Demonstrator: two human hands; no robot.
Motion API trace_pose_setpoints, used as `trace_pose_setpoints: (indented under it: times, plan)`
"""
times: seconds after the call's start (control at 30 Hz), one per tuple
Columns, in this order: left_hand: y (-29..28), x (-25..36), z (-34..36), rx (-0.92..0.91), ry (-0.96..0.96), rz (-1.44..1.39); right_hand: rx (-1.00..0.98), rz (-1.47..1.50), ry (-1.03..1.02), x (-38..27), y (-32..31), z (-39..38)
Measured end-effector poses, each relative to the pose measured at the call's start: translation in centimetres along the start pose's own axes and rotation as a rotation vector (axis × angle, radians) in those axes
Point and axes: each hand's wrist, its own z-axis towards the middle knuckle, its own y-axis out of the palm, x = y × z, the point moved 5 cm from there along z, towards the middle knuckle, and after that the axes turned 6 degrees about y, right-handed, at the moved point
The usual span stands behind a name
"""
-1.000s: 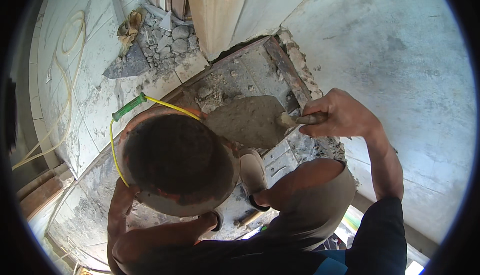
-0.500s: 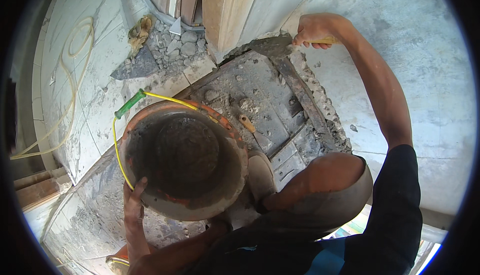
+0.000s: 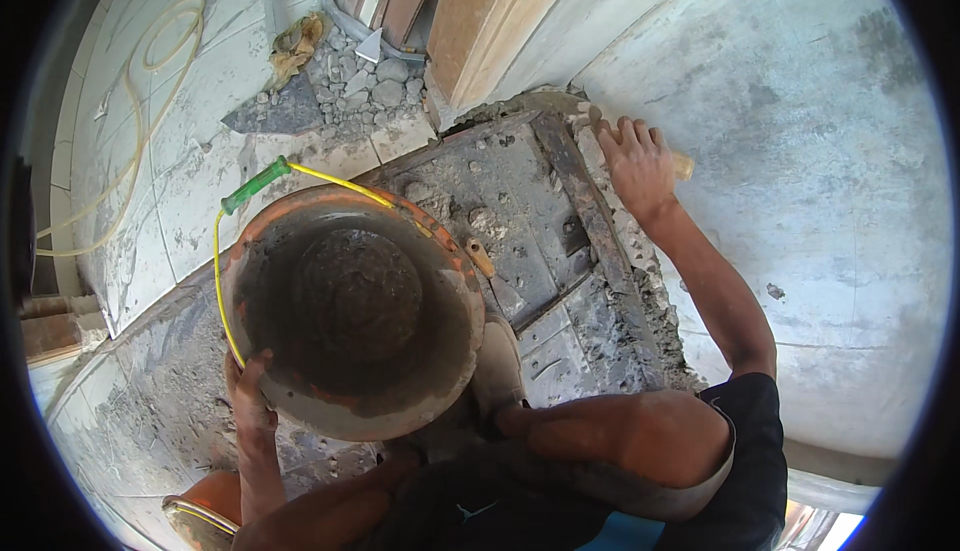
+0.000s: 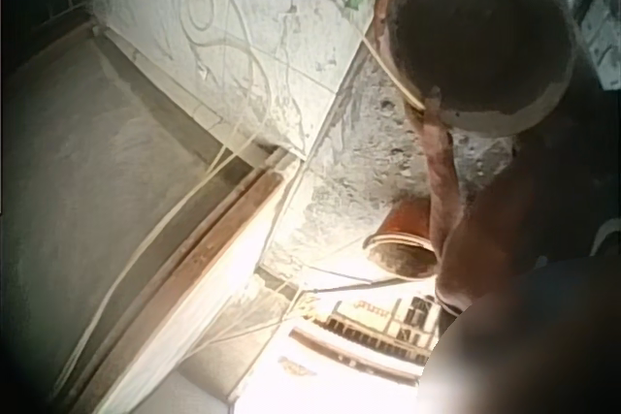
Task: The worker applies wet cement to the edge of a balcony or ledge using a trowel.
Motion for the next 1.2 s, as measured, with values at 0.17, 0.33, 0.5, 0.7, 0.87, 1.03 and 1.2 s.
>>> trace_pose_setpoints:
  times: [0.17, 0.33, 0.5, 0.7, 0.87, 1.03, 1.2]
  plan:
    - [0.7, 0.0, -0.1, 0.025, 0.003, -0.023, 0.247, -0.155, -0.126, -1.4, 1.1, 0.4]
    - [1.2, 0.5, -0.8, 0.066, 0.066, 0.019, 0.209, -0.146, -0.155, -4.2, 0.5, 3.4]
    - [0.8, -0.1, -0.5, 0.026, 0.047, -0.075, 0.24, -0.165, -0.135, -4.3, 0.6, 3.4]
    - [2.0, 1.3, 0.4, -0.126, 0.104, -0.191, 0.358, -0.11, -0.014, -3.2, -5.0, -0.1]
    - [5.8, 2.4, -0.8, -0.085, 0.238, -0.116, 0.243, 0.263, 0.054, -1.6, -12.9, -4.6]
    - [7.9, 2.3, -1.2, -0.111, 0.248, -0.086, 0.016, 0.386, -0.373, -8.9, -15.5, -5.2]
    - [11.5, 3.2, -2.8, -0.196, 0.52, 0.203, 0.137, -0.041, -0.606, -15.9, -11.2, -5.3]
